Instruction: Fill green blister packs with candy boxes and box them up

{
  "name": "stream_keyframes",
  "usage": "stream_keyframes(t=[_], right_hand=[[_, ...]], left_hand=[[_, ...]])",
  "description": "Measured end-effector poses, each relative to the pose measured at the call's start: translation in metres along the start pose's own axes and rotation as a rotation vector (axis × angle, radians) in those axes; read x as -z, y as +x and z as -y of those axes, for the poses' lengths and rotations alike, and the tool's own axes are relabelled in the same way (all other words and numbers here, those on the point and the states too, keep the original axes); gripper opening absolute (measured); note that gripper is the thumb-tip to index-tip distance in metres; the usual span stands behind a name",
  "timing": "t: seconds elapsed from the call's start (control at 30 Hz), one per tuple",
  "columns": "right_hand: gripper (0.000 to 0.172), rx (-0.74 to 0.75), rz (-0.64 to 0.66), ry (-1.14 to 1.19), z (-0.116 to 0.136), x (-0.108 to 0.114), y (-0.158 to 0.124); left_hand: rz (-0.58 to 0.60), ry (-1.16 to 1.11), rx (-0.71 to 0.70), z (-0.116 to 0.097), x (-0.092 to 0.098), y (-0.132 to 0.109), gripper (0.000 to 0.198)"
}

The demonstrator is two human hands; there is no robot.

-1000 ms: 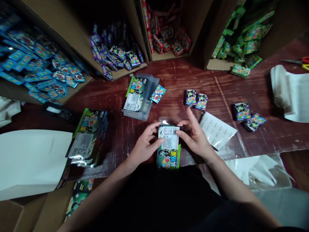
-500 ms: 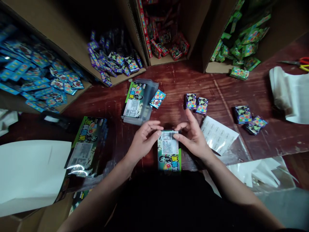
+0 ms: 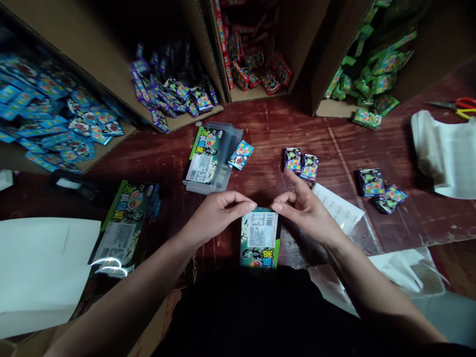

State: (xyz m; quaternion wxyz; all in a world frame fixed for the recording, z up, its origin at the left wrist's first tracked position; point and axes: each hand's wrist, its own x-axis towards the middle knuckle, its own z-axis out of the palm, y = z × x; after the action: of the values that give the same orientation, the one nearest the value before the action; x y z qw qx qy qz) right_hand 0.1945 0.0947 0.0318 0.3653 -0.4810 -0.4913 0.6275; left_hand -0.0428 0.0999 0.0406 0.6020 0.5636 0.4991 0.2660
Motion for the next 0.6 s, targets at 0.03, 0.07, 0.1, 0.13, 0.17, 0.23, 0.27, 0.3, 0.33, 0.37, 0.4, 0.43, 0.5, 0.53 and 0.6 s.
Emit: stream_keyframes(t=[0.03, 0.07, 0.1, 0.13, 0.17, 0.23, 0.27, 0.3, 0.33, 0.37, 0.4, 0.43, 0.5, 0.53, 0.6], right_hand=[[0.092, 0.003, 0.014, 0.002, -0.001, 0.003, -0.003], [0.088, 0.008, 0.035, -0.001, -0.002, 0.006, -0.006], [0.084, 0.019, 0.056, -0.013, -0.002, 0.010, -0.008], [0.080, 0.036, 0.068, -0.037, 0.000, 0.014, -0.009], [0.074, 0.061, 0.065, -0.071, 0.003, 0.019, -0.010], [0.055, 0.122, 0.017, -0.156, 0.013, 0.030, -0.009], [0.045, 0.146, -0.002, -0.201, 0.021, 0.036, -0.007], [0.035, 0.156, 0.005, -0.243, 0.030, 0.040, -0.005], [0.027, 0.144, 0.050, -0.280, 0.039, 0.044, -0.002], [0.024, 0.113, 0.130, -0.312, 0.048, 0.047, 0.002], [0.024, 0.069, 0.231, -0.338, 0.055, 0.048, 0.006], [0.026, 0.021, 0.342, -0.359, 0.061, 0.048, 0.012], [0.025, -0.068, 0.535, -0.393, 0.067, 0.045, 0.024], [0.024, -0.101, 0.602, -0.410, 0.067, 0.042, 0.030], [0.019, -0.138, 0.680, -0.435, 0.063, 0.038, 0.042]], left_hand=[[0.015, -0.017, -0.022, 0.002, 0.000, -0.001, 0.019], [0.023, -0.035, -0.053, 0.004, -0.002, -0.002, 0.019], [0.024, -0.051, -0.091, 0.006, -0.003, -0.002, 0.018], [0.020, -0.060, -0.128, 0.008, -0.005, -0.002, 0.016], [0.012, -0.061, -0.159, 0.009, -0.007, -0.002, 0.013], [0.004, -0.044, -0.188, 0.010, -0.010, 0.000, 0.008], [0.004, -0.033, -0.189, 0.010, -0.010, 0.001, 0.008], [0.009, -0.024, -0.188, 0.010, -0.010, 0.002, 0.008], [0.016, -0.016, -0.186, 0.010, -0.010, 0.003, 0.008], [0.024, -0.007, -0.184, 0.009, -0.010, 0.004, 0.009], [0.032, 0.002, -0.181, 0.008, -0.011, 0.006, 0.009], [0.037, 0.012, -0.179, 0.008, -0.011, 0.007, 0.010], [0.042, 0.035, -0.177, 0.007, -0.013, 0.009, 0.011], [0.042, 0.046, -0.178, 0.007, -0.014, 0.009, 0.011], [0.041, 0.063, -0.184, 0.007, -0.016, 0.011, 0.011]])
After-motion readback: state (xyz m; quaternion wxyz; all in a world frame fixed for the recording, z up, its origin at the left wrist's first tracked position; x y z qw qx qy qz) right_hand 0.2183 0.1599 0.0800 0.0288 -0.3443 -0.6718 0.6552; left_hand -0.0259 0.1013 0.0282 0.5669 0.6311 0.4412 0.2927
